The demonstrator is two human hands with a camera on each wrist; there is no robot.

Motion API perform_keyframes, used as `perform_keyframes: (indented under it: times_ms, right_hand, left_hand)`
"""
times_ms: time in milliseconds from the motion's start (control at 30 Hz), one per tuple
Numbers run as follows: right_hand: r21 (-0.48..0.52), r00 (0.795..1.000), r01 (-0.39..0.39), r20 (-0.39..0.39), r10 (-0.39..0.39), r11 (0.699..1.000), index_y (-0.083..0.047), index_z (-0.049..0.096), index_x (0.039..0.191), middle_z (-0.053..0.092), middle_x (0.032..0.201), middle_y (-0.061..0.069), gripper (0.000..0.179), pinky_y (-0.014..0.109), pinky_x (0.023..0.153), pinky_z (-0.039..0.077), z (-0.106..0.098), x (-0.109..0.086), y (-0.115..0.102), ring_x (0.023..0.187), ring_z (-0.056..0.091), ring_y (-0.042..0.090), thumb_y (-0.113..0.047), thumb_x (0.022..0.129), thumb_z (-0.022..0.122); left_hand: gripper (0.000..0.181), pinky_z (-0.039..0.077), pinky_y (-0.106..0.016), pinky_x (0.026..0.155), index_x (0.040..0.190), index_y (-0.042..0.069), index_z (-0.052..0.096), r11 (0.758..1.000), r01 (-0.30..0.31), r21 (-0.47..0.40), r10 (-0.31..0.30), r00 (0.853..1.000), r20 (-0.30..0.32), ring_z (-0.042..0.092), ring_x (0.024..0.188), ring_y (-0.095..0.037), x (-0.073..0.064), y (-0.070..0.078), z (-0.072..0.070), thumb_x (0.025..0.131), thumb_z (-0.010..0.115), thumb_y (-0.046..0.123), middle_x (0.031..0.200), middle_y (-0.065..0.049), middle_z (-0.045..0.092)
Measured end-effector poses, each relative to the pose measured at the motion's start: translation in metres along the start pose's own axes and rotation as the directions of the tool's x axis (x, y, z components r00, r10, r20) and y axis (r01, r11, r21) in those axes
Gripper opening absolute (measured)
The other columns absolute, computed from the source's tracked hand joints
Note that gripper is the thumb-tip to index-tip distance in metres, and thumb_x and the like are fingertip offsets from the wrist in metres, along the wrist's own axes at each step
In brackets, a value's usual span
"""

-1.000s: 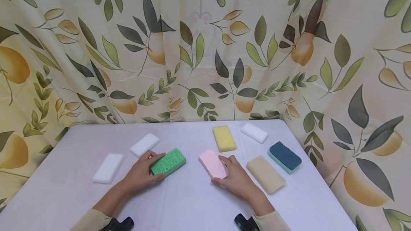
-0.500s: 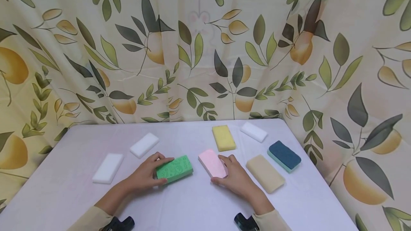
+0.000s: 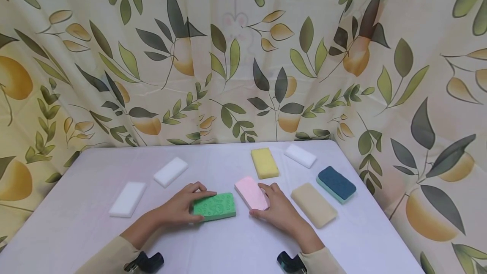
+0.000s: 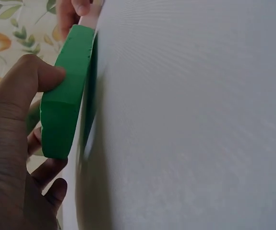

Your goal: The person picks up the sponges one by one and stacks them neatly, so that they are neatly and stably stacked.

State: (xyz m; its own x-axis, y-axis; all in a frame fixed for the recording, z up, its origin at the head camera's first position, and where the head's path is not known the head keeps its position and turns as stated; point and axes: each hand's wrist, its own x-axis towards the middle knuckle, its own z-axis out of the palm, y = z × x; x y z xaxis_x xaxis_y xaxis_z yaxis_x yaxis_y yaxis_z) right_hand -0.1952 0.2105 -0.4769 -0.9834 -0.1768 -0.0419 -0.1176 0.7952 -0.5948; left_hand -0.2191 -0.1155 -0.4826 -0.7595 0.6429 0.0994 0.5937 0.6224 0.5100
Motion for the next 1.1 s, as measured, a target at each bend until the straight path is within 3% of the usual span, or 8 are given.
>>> perform_keyframes:
  times_ms: [300,800,1100]
  right_hand:
    - [0.011,1.000,-0.019,0.010,0.019,1.000,-0.016,0.047,0.145,0.045,0.102,0.001,0.090,0.026,0.067,0.036,0.001,0.001,0.000,0.081,0.044,0.013,-0.052,0.071,0.084]
    - [0.015,1.000,-0.010,0.009,0.010,1.000,-0.016,0.046,0.146,0.046,0.102,0.001,0.092,0.027,0.071,0.037,0.002,0.002,0.000,0.085,0.044,0.013,-0.053,0.071,0.084]
    - [0.004,1.000,0.014,-0.012,-0.014,1.000,-0.016,0.047,0.145,0.047,0.104,0.001,0.091,0.026,0.072,0.037,0.002,0.002,0.004,0.084,0.045,0.013,-0.053,0.071,0.083]
  left_hand:
    - [0.067,0.040,-0.028,0.088,0.137,0.036,0.058,1.000,0.001,0.027,-0.002,1.000,0.023,0.040,0.103,-0.008,0.010,0.002,0.001,0.073,0.077,0.035,0.117,0.014,0.046]
    - [0.070,0.039,-0.028,0.087,0.138,0.037,0.056,0.999,0.039,-0.019,-0.038,0.999,0.038,0.040,0.103,-0.009,0.017,0.001,0.008,0.071,0.076,0.031,0.116,0.014,0.047]
    - [0.067,0.038,-0.029,0.087,0.137,0.032,0.059,0.995,0.064,-0.081,-0.065,0.998,-0.021,0.041,0.100,-0.009,0.011,-0.006,0.011,0.073,0.078,0.038,0.108,0.012,0.043]
